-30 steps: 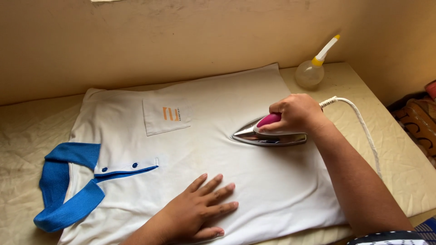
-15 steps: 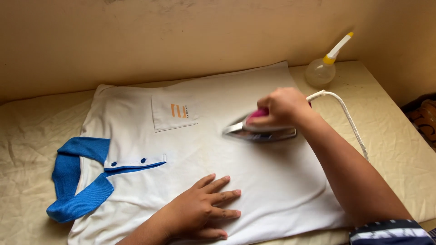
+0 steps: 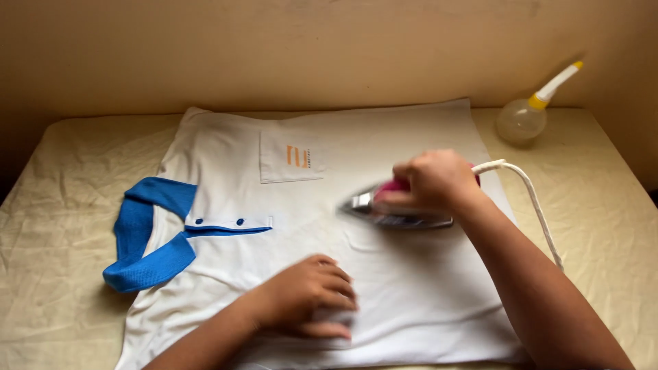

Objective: Ironing a white polo shirt with a blue collar and sleeves using an iron and spray bottle.

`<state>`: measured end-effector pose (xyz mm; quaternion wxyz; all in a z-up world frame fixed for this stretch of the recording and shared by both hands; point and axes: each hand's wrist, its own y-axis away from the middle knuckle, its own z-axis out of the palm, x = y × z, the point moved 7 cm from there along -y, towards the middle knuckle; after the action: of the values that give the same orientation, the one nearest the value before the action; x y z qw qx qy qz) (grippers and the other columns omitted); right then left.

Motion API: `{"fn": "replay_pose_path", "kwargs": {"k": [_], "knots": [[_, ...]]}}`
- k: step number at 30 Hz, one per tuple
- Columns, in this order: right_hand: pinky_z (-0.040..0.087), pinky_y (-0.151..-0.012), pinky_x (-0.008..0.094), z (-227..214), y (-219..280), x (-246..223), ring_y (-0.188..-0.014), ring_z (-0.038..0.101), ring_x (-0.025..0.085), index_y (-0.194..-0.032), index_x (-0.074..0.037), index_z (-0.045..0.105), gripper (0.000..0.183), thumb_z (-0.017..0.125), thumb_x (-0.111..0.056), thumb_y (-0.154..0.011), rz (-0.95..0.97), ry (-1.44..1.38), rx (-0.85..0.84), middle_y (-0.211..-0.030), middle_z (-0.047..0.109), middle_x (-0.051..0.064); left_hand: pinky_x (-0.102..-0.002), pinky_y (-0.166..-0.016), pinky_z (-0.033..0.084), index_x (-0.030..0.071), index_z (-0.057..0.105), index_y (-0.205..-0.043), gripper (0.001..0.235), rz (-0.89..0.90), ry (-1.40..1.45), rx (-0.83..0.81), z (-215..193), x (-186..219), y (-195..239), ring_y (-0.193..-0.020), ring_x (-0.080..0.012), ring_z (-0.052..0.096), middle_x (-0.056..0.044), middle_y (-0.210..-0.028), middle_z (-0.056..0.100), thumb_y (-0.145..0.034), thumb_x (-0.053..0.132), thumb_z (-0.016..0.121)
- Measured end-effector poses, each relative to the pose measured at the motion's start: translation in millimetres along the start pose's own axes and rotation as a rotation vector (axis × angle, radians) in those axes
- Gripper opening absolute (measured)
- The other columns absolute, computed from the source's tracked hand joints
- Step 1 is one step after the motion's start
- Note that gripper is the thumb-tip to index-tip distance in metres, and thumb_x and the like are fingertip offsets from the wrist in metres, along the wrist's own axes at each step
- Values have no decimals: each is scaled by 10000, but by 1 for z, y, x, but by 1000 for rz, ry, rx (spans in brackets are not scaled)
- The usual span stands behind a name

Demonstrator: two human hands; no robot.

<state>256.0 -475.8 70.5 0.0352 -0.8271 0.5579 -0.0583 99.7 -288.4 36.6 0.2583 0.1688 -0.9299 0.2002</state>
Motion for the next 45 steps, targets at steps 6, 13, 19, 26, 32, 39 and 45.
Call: {"fn": "replay_pose_path", "kwargs": {"k": [6, 13, 19, 26, 32, 39, 45], "knots": [[584, -717, 382, 10, 4, -29, -792, 755, 222, -756, -284, 679, 511, 651, -794, -756, -163, 2, -62, -706, 727, -18, -532, -1093, 354, 138, 527, -1340, 579, -643, -434, 218, -30, -114, 59, -1326, -342, 472, -123, -1359, 527, -936, 544, 612], [574, -738, 411, -1, -12, -45, -810, 760, 267, -796, -263, 718, 485, 613, -736, -770, -107, 33, -64, -725, 741, 32, -629, -1225, 119, 56, 252, -1609, 842, -1049, -448, 11, -34, -109, 80, -1546, -415, 193, -224, -1666, 227, -1036, 671, 301], [565, -680, 350, -5, -10, -65, -745, 759, 212, -766, -267, 712, 477, 623, -734, -803, -64, 40, 4, -683, 732, 0, -467, -623, 547, 201, 631, -886, 239, -700, -1170, 659, -120, -155, 120, -724, -265, 677, -17, -770, 613, -1035, 382, 584], [582, -719, 378, 1, -14, -88, -757, 762, 229, -757, -301, 738, 478, 681, -772, -697, -235, 38, -30, -691, 744, -14, -591, -993, 438, -11, 672, -1190, 650, -1609, -686, 666, -172, -230, 260, -1192, -459, 576, -237, -1278, 613, -976, 584, 523], [565, -677, 385, 3, -29, -91, -744, 755, 266, -807, -225, 728, 522, 639, -738, -787, -94, 57, 80, -699, 730, 41, -522, -984, 505, 170, 746, -1106, 410, -1466, -595, 706, -161, -250, 281, -1256, -345, 588, -79, -1404, 583, -835, 472, 686], [558, -671, 365, -2, -31, -99, -739, 750, 250, -814, -244, 728, 514, 626, -748, -814, -31, 39, 65, -695, 724, 31, -528, -937, 465, 159, 607, -1151, 277, -1360, -836, 692, -168, -214, 246, -1140, -351, 608, -96, -1136, 642, -915, 280, 688], [574, -679, 377, -4, -43, -110, -743, 757, 256, -810, -241, 747, 493, 659, -726, -798, -106, 29, 59, -711, 743, 25, -563, -1159, 324, 115, 561, -1410, 509, -1072, -613, 382, -153, -181, 172, -1373, -341, 489, -138, -1411, 576, -956, 340, 606]]}}
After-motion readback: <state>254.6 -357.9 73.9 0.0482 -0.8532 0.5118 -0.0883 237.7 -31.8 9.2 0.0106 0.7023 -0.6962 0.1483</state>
